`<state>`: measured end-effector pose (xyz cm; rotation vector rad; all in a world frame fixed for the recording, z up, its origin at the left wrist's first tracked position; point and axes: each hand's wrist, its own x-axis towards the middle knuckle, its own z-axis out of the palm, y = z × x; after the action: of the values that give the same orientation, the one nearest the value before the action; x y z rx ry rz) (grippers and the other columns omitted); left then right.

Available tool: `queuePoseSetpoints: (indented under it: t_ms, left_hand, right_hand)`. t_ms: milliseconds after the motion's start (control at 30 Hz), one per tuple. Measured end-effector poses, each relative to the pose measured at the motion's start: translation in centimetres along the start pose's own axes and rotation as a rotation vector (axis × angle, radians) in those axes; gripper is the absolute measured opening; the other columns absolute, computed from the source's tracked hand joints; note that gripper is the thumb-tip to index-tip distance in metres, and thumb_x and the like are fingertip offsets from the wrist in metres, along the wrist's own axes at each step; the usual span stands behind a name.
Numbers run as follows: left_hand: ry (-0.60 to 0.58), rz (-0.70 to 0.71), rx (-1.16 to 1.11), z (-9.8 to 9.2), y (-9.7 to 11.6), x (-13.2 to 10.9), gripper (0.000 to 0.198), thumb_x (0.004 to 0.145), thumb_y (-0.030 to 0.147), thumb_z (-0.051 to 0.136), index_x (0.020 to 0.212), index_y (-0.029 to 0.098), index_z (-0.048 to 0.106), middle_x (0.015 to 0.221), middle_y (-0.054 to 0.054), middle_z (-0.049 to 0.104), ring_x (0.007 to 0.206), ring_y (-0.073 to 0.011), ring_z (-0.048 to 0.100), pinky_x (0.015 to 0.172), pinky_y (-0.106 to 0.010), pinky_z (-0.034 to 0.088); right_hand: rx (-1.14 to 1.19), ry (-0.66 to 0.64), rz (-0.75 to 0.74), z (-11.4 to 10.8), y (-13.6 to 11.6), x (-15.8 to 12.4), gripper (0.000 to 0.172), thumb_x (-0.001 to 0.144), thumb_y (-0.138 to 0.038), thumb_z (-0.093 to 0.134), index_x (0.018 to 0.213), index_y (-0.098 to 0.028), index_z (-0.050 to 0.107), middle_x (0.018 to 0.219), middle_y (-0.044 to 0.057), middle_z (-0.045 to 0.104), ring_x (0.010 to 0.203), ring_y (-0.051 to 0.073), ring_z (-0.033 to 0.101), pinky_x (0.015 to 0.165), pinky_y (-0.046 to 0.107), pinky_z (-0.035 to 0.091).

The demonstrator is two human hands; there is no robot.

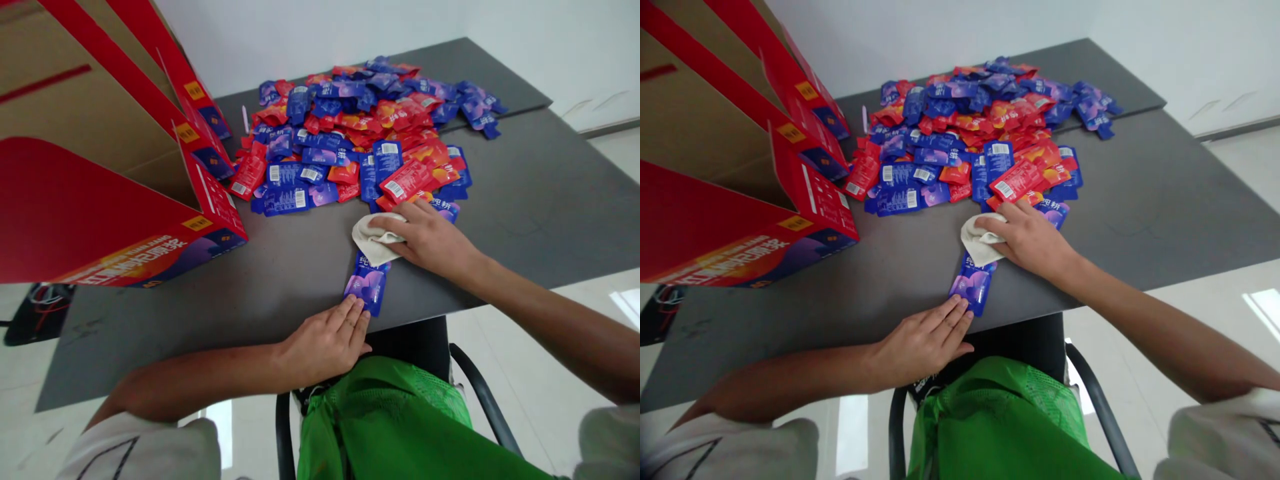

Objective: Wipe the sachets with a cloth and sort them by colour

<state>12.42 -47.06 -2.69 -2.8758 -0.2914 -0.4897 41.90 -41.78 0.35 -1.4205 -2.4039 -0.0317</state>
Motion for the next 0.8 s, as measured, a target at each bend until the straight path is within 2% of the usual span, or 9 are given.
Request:
queuePoseSetpoints:
  t_ms: [133,267,333,433,533,600,667,733,800]
  left_hand:
    - [-0.024,0.032,0.019,-0.3,-0.1,0.0,0.041,0.103,0.037,0.062,0.123,0.003,0.070,0.122,-0.019,0.077,0.116,-0.0278,0.074,0.095,-0.035,0.059]
    - [-0.114,0.039,-0.004,-0.6,-0.1,0.0,0.020,0.101,0.026,0.062,0.105,0.009,0.072,0.094,-0.013,0.080,0.084,-0.0221,0.076,0.079,-0.034,0.061]
    - [-0.118,0.032,-0.001,-0.6,0.1,0.0,0.022,0.101,0.026,0.062,0.109,0.008,0.072,0.097,-0.016,0.080,0.090,-0.0235,0.076,0.083,-0.035,0.061]
    - [-0.078,0.028,0.016,-0.3,0.2,-0.2,0.036,0.101,0.026,0.063,0.127,0.002,0.067,0.122,-0.021,0.077,0.116,-0.0291,0.073,0.096,-0.037,0.059]
    - [-0.067,0.023,0.023,0.0,0.3,-0.4,0.040,0.100,0.027,0.066,0.130,0.002,0.067,0.129,-0.020,0.074,0.124,-0.0305,0.071,0.099,-0.036,0.058]
    - [-0.070,0.020,0.025,0.1,0.4,-0.5,0.040,0.100,0.029,0.066,0.130,0.002,0.067,0.129,-0.020,0.074,0.124,-0.0302,0.071,0.099,-0.036,0.058]
    - [-0.058,0.014,0.025,0.2,0.5,-0.5,0.040,0.100,0.029,0.065,0.129,0.003,0.068,0.129,-0.020,0.074,0.124,-0.0302,0.070,0.099,-0.036,0.058]
    - [-0.051,0.009,0.026,0.1,0.5,-0.6,0.038,0.100,0.028,0.064,0.129,0.003,0.067,0.128,-0.020,0.075,0.121,-0.0290,0.071,0.097,-0.036,0.059]
    - [-0.061,0.004,0.014,0.0,0.5,-0.5,0.031,0.100,0.025,0.063,0.123,0.005,0.070,0.113,-0.018,0.079,0.103,-0.0252,0.076,0.087,-0.034,0.061]
  right_hand:
    - [0.081,0.157,0.100,-1.9,-3.1,-0.8,0.044,0.101,-0.038,0.059,0.143,-0.027,0.057,0.123,0.013,0.063,0.107,0.031,0.060,0.096,0.046,0.049]
    - [0.248,-0.099,-0.131,0.1,-6.8,-3.1,0.041,0.101,-0.032,0.056,0.142,-0.027,0.057,0.124,0.012,0.064,0.110,0.028,0.059,0.096,0.044,0.050]
    - [0.268,-0.141,-0.164,1.7,-6.8,-3.4,0.040,0.101,-0.030,0.056,0.141,-0.025,0.059,0.123,0.013,0.064,0.112,0.028,0.058,0.095,0.044,0.049]
    - [0.227,-0.110,-0.109,3.1,-4.4,-2.3,0.041,0.101,-0.032,0.059,0.141,-0.024,0.061,0.121,0.014,0.064,0.111,0.028,0.058,0.095,0.044,0.048]
    - [0.149,-0.077,-0.047,2.6,-1.3,-0.3,0.038,0.101,-0.036,0.059,0.137,-0.023,0.064,0.119,0.014,0.064,0.111,0.029,0.058,0.100,0.046,0.047]
    - [0.077,-0.045,-0.030,1.5,-0.2,0.7,0.037,0.102,-0.036,0.058,0.136,-0.022,0.065,0.122,0.016,0.064,0.114,0.032,0.058,0.101,0.049,0.047]
    - [0.028,0.020,0.009,0.2,-0.7,1.0,0.039,0.102,-0.035,0.056,0.138,-0.021,0.063,0.124,0.017,0.063,0.116,0.034,0.057,0.101,0.050,0.047]
    - [0.053,0.090,0.041,-0.7,-2.6,0.3,0.042,0.102,-0.035,0.057,0.142,-0.022,0.060,0.124,0.017,0.062,0.114,0.033,0.058,0.100,0.049,0.049]
    - [0.142,0.077,-0.015,-0.8,-5.0,-1.1,0.045,0.101,-0.035,0.059,0.144,-0.024,0.057,0.124,0.015,0.061,0.111,0.030,0.058,0.097,0.047,0.050]
